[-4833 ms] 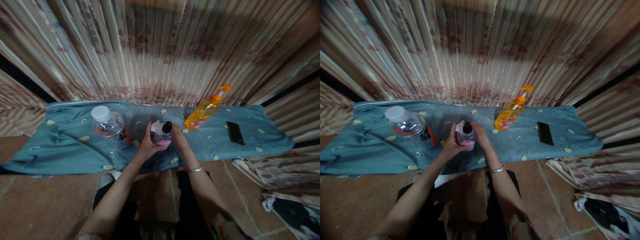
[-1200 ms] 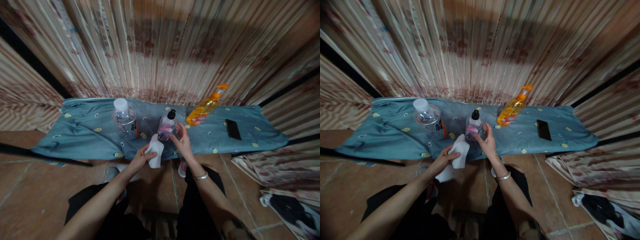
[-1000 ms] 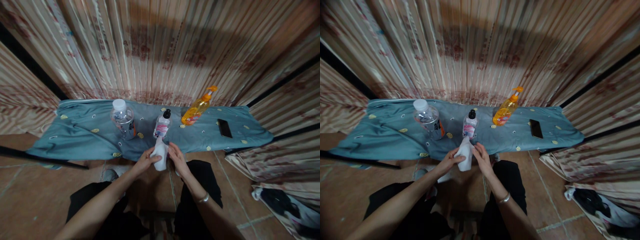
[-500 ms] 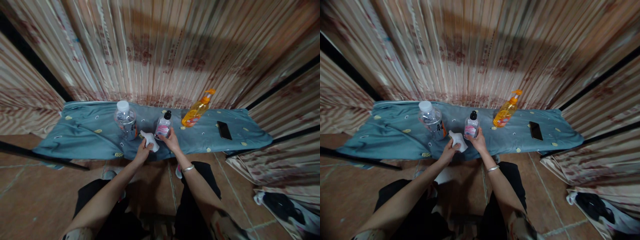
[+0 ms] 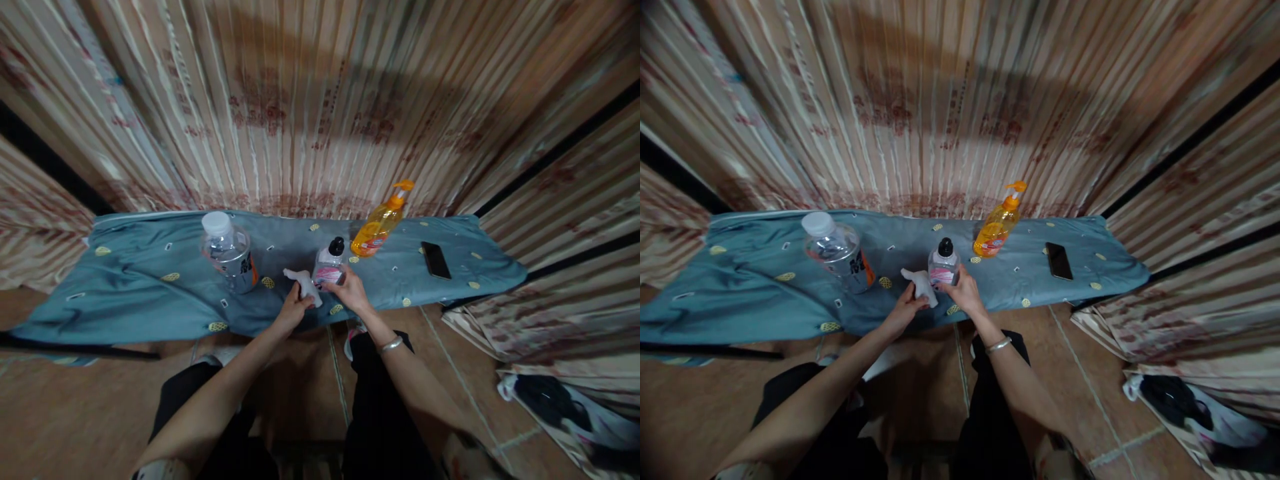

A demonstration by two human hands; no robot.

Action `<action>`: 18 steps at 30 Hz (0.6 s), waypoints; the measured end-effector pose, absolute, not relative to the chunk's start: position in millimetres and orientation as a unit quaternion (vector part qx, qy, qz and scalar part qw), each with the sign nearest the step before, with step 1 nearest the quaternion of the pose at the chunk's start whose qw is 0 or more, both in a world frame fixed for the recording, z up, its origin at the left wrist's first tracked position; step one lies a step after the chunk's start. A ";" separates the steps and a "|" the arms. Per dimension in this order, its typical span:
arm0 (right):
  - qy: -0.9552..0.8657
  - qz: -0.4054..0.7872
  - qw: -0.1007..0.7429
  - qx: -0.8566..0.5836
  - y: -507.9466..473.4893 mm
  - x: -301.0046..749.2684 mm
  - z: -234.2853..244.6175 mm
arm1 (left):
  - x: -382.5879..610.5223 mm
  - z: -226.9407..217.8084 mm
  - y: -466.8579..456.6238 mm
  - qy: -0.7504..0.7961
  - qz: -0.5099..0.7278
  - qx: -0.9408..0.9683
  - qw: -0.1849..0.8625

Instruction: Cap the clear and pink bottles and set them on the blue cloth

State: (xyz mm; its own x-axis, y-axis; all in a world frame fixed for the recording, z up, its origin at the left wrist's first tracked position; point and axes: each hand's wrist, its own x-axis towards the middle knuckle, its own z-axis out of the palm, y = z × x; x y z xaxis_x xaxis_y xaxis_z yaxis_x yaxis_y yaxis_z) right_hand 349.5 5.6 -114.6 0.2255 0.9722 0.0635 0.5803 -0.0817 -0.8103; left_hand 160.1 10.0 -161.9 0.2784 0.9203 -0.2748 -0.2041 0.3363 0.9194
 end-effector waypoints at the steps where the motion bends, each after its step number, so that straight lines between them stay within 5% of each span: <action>1: -0.562 0.262 0.377 -0.688 4.0 358.9 -115.1 | 165.5 -162.2 11.0 0.435 0.403 0.411 0.693; 18: -0.526 0.368 0.428 -0.637 21.2 493.2 -108.3 | 223.5 -164.5 27.5 0.432 0.335 0.492 0.678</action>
